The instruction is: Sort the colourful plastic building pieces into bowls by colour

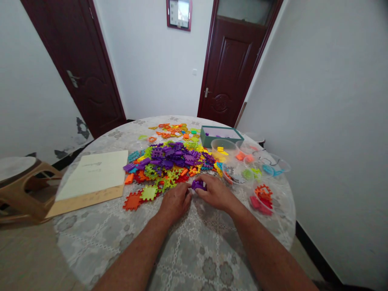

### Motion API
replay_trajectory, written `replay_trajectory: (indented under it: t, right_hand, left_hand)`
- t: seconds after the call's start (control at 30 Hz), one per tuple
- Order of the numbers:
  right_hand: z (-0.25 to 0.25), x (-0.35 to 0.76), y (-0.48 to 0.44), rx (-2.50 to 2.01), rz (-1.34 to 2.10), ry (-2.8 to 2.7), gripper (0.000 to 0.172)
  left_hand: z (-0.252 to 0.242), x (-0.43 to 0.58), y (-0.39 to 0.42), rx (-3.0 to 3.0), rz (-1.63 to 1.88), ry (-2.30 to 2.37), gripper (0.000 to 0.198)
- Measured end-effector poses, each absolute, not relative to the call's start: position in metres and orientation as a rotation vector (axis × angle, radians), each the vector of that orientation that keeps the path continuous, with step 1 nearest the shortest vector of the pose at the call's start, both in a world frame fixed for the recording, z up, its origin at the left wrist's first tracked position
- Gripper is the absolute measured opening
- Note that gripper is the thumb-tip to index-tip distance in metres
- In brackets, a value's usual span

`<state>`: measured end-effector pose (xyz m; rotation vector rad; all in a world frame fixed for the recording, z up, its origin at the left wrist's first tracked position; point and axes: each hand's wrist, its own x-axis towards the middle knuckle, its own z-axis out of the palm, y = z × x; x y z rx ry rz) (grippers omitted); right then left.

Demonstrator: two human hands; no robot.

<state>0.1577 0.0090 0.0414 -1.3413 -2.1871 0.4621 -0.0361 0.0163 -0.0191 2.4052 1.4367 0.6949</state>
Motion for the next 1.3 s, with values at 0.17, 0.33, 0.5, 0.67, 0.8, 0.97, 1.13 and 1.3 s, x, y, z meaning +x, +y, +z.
replay_trajectory:
  t: [0.17,0.33,0.5,0.67,0.8,0.97,1.13,1.3]
  right_hand:
    - [0.1,0.166,0.011,-1.242,0.382,-2.372,0.026]
    - [0.132,0.202,0.099,-1.463,0.237,-2.3,0.026]
    - [0.132,0.235,0.2,-1.843,0.058,-1.985,0.029]
    - [0.12,0.253,0.25,-1.96,0.059,-1.827,0.034]
    - [0.111,0.262,0.271,-2.005,0.145,-1.746,0.039]
    - [0.102,0.261,0.286,-1.955,0.288,-1.711,0.047]
    - [0.103,0.253,0.282,-1.86,0.348,-1.723,0.044]
    - [0.112,0.235,0.257,-1.859,0.358,-1.9,0.036]
  left_hand:
    - [-0.018,-0.035,0.014,2.378,0.68,1.465,0.02]
    - [-0.02,-0.036,0.015,2.339,0.699,1.454,0.021]
    - [-0.024,-0.037,0.016,2.315,0.729,1.463,0.02]
    - [-0.031,-0.037,0.018,2.307,0.726,1.459,0.019]
    - [-0.036,-0.037,0.018,2.307,0.729,1.449,0.02]
    - [-0.036,-0.037,0.019,2.302,0.722,1.455,0.019]
    - [-0.032,-0.035,0.018,2.32,0.698,1.469,0.018]
    - [-0.033,-0.034,0.017,2.347,0.705,1.482,0.019]
